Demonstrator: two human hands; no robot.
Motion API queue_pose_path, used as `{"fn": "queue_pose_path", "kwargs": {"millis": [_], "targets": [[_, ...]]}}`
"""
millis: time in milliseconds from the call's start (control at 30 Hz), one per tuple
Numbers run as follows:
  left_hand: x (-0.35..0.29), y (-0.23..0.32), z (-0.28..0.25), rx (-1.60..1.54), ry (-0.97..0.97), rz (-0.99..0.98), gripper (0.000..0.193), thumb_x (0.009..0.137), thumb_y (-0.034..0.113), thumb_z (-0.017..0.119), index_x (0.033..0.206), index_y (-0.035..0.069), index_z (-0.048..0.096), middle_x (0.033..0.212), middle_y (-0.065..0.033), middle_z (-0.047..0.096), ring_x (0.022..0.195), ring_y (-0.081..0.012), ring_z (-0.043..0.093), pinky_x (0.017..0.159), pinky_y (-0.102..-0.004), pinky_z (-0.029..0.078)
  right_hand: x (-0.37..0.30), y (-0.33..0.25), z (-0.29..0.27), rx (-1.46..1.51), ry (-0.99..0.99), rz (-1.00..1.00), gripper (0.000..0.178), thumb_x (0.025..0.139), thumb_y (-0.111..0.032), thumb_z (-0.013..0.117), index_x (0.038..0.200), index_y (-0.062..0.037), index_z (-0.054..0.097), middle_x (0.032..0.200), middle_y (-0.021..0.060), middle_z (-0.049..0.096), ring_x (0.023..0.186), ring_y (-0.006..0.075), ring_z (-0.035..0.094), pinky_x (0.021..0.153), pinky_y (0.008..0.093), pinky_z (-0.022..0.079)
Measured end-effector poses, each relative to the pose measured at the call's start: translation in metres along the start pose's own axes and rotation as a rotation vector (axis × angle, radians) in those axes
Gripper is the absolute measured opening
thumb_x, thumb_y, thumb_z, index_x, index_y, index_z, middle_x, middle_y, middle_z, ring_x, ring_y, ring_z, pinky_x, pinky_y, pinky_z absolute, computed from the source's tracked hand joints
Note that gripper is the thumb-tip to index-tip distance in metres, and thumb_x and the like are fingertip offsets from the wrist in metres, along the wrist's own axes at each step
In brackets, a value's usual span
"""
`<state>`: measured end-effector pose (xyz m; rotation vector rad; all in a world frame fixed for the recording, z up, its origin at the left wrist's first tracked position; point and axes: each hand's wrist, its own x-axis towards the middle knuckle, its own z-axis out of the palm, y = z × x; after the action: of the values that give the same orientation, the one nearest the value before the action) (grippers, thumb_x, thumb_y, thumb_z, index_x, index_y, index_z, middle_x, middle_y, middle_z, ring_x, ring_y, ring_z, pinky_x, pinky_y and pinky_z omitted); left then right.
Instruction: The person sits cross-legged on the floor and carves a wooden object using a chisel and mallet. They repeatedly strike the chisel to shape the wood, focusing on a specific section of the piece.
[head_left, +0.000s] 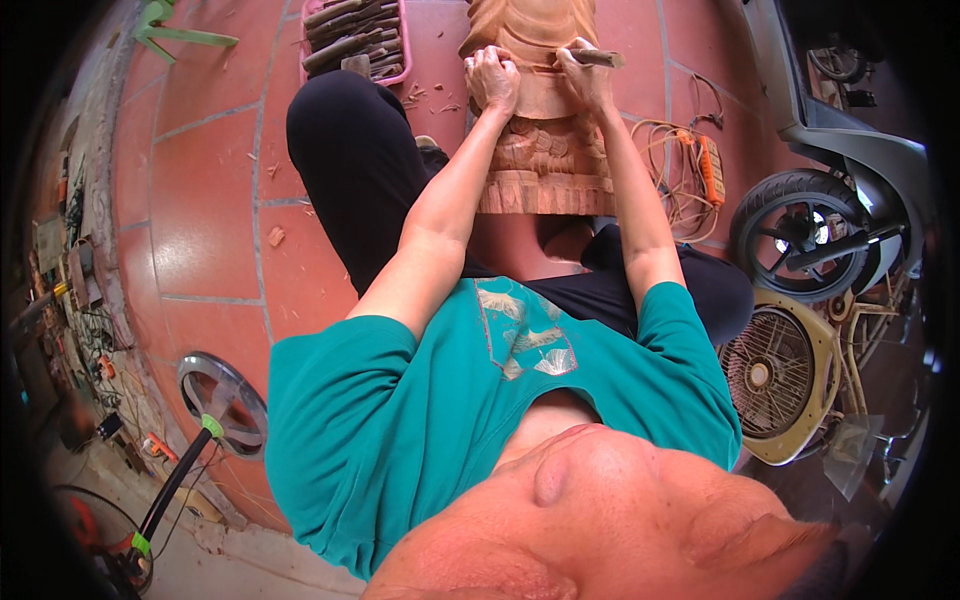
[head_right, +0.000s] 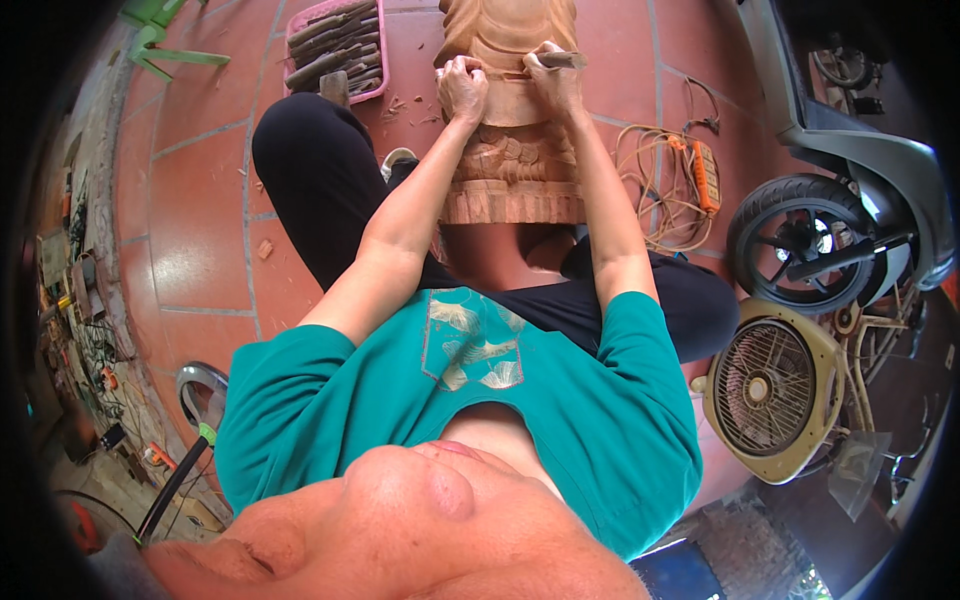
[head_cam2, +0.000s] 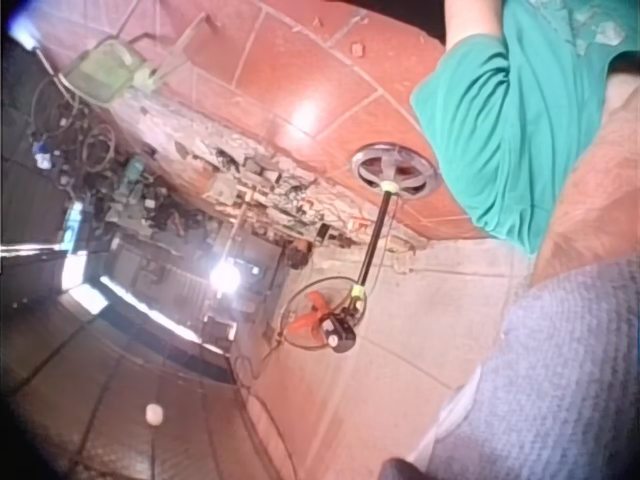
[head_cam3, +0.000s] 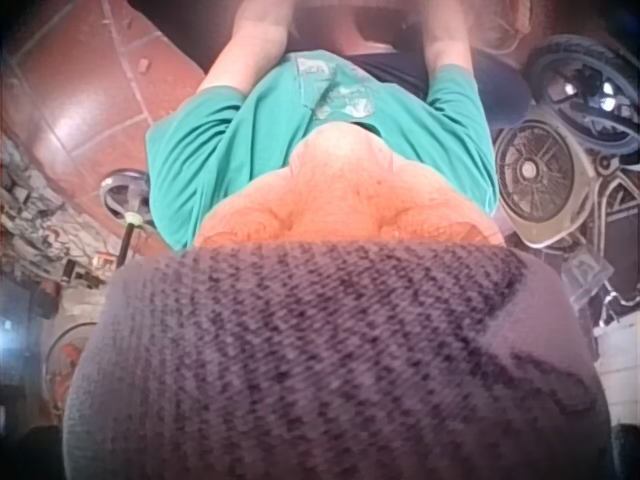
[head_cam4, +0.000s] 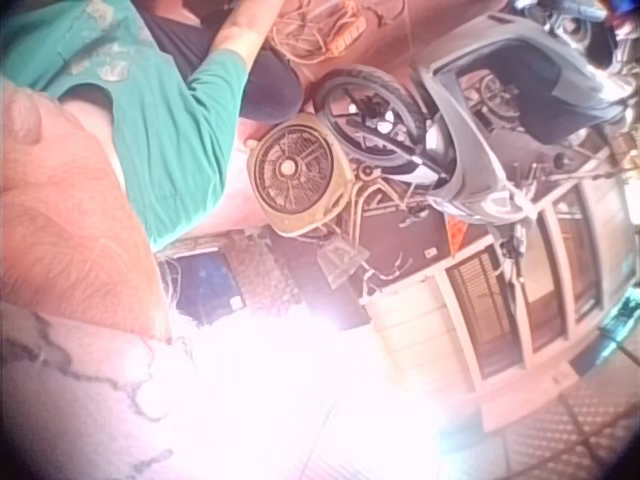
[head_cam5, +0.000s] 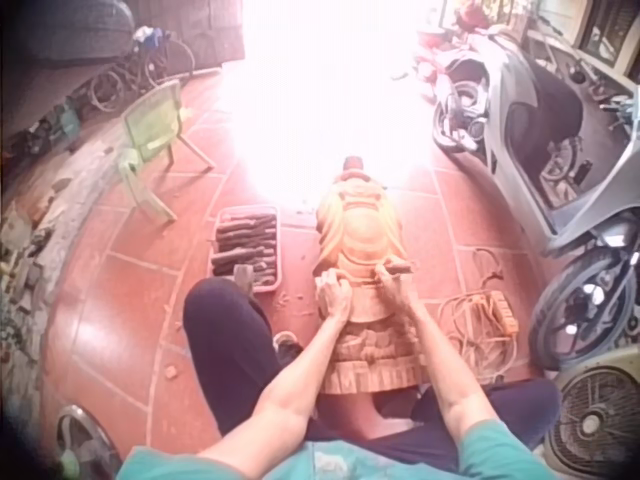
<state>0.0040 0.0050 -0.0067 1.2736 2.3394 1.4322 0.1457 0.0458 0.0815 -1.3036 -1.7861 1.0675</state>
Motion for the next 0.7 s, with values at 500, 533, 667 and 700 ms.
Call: {"fn": "queue_pose_path", "kwargs": {"millis": [500, 533, 667, 700], "targets": [[-0.002, 0.003, -0.001, -0.003, -0.034, -0.03, 0.008, 0.077, 0.011, 0.062, 0.083, 0.012, 0.066, 0.094, -0.0102, 0.065, 0.097, -0.0321, 0.058, 0.085, -0.0449, 0.048, 0.007, 0.009, 0.005, -0.135, 0.077, -0.166, 0.016, 0.087, -0.016, 0.063, 0.079, -0.0022, 0.061, 0.065, 0.0039, 0.061, 0.061, 0.0087, 0.053, 0.059, 0.0281, 0.045], [-0.002, 0.004, -0.001, -0.003, -0.033, -0.027, 0.008, 0.076, 0.011, 0.062, 0.083, 0.011, 0.067, 0.093, -0.0107, 0.066, 0.095, -0.0323, 0.059, 0.085, -0.0444, 0.048, 0.008, 0.011, 0.006, -0.13, 0.079, -0.219, 0.016, 0.087, -0.016, 0.062, 0.079, -0.0022, 0.061, 0.065, 0.0035, 0.06, 0.061, 0.0083, 0.053, 0.058, 0.0278, 0.045], [-0.002, 0.004, -0.002, 0.004, -0.038, -0.039, 0.008, 0.076, 0.011, 0.062, 0.083, 0.011, 0.067, 0.093, -0.0106, 0.066, 0.095, -0.0321, 0.059, 0.084, -0.0446, 0.049, 0.008, 0.01, 0.011, -0.087, 0.091, -0.335, 0.018, 0.084, -0.016, 0.065, 0.076, -0.0012, 0.06, 0.063, 0.0059, 0.057, 0.059, 0.0126, 0.052, 0.058, 0.0306, 0.045], [-0.002, 0.004, -0.001, 0.005, -0.045, -0.046, 0.008, 0.076, 0.011, 0.062, 0.083, 0.012, 0.066, 0.094, -0.0099, 0.065, 0.097, -0.0318, 0.058, 0.085, -0.0451, 0.048, 0.008, 0.01, 0.011, -0.074, 0.099, -0.338, 0.019, 0.083, -0.016, 0.067, 0.074, -0.0006, 0.06, 0.062, 0.0075, 0.056, 0.057, 0.0151, 0.052, 0.058, 0.0324, 0.045]]}}
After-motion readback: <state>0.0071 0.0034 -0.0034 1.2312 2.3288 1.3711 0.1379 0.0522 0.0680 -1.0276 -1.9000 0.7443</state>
